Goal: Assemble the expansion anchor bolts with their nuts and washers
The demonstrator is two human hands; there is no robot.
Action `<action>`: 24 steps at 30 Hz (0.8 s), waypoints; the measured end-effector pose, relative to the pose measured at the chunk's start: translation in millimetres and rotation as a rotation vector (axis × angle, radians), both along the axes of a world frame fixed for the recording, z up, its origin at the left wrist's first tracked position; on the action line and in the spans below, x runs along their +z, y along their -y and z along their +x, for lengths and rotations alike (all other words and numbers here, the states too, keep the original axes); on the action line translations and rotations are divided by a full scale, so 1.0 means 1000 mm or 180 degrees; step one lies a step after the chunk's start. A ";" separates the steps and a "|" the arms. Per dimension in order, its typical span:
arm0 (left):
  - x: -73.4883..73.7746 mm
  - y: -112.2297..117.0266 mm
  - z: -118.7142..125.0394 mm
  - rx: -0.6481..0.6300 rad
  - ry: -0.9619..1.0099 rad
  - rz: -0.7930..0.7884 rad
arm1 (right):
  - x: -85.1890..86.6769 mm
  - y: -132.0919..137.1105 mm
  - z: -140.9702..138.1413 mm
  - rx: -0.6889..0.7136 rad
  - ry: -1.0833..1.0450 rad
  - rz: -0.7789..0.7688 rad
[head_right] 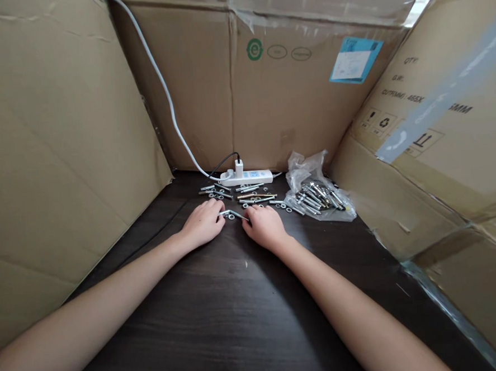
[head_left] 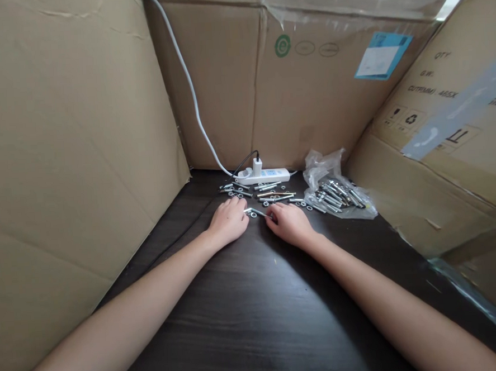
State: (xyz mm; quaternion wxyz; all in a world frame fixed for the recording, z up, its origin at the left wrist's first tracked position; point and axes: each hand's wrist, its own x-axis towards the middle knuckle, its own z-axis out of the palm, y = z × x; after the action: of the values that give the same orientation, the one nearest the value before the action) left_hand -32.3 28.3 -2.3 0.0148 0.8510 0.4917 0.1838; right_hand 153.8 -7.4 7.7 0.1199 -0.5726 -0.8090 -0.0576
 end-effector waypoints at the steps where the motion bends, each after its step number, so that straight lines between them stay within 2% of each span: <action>1: 0.000 0.005 0.004 -0.0094 0.0038 0.0000 | 0.000 0.007 0.007 -0.0006 -0.0022 0.0022; 6: 0.005 0.029 0.021 -0.0695 0.0527 -0.0324 | -0.003 0.037 0.043 -0.0039 -0.0236 -0.0022; 9: 0.007 0.035 0.027 -0.0843 0.0946 -0.0758 | -0.008 0.045 0.059 -0.0118 -0.0620 -0.0061; 11: 0.007 0.034 0.027 -0.0893 0.1189 -0.0858 | -0.012 0.045 0.066 -0.0140 -0.0963 -0.0063; 17: 0.005 0.023 0.024 -0.0881 0.1559 -0.0722 | -0.018 0.039 0.074 0.0057 -0.1656 0.0056; 24: 0.008 0.028 0.027 -0.1147 0.1404 -0.0552 | -0.015 0.045 0.070 0.0197 -0.1751 0.0038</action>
State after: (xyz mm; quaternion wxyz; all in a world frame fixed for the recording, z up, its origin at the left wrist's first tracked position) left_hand -5.7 0.4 6.1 0.2263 0.8596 0.3316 0.3161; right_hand 223.4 -52.6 -7.1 0.3401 -0.5410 -0.7628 0.0989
